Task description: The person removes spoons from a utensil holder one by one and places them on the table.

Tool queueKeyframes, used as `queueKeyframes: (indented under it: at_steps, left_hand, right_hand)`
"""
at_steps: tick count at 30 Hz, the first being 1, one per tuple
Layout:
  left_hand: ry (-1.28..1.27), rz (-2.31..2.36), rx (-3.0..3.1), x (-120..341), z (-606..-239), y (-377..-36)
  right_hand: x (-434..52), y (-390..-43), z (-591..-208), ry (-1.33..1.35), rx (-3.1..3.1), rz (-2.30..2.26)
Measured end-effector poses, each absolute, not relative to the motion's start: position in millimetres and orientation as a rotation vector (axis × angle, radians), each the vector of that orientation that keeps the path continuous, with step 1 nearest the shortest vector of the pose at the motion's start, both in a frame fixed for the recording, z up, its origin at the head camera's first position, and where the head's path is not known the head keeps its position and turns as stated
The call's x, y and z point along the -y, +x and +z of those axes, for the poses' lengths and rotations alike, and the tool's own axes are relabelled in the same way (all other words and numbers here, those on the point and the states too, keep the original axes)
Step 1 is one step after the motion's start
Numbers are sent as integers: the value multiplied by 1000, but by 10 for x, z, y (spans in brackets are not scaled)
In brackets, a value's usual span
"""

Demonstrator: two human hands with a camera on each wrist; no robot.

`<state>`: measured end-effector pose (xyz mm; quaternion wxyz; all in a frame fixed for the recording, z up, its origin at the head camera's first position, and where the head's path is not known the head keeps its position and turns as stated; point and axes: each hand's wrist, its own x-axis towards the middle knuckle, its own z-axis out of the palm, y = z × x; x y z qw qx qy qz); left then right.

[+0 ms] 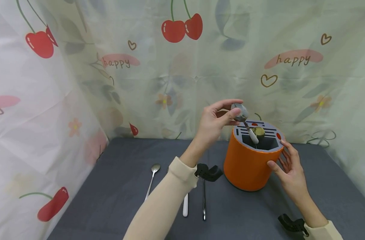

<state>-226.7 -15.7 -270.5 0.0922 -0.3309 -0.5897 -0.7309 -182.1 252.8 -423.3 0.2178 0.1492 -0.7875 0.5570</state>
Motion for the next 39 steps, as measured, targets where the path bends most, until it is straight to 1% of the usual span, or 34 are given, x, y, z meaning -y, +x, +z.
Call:
queueKeyframes:
  at_steps: [10, 22, 28, 39]
  left_hand:
    - [-913, -2127, 1693, 424, -2682, -2269]
    - [-731, -2137, 1590, 873, -2636, -2285]
    - [-644, -2118, 1688, 1112, -2723, -2306]
    - [-503, -2131, 1894, 1468, -2990, -2331]
  right_hand:
    - [-2527, -1812, -4230, 408, 2197, 1531]
    - [-2534, -1817, -4239, 419, 2192, 1526]
    - [-2541, -1824, -4246, 448, 2185, 1527]
    - [-2543, -1829, -4252, 457, 2152, 1585]
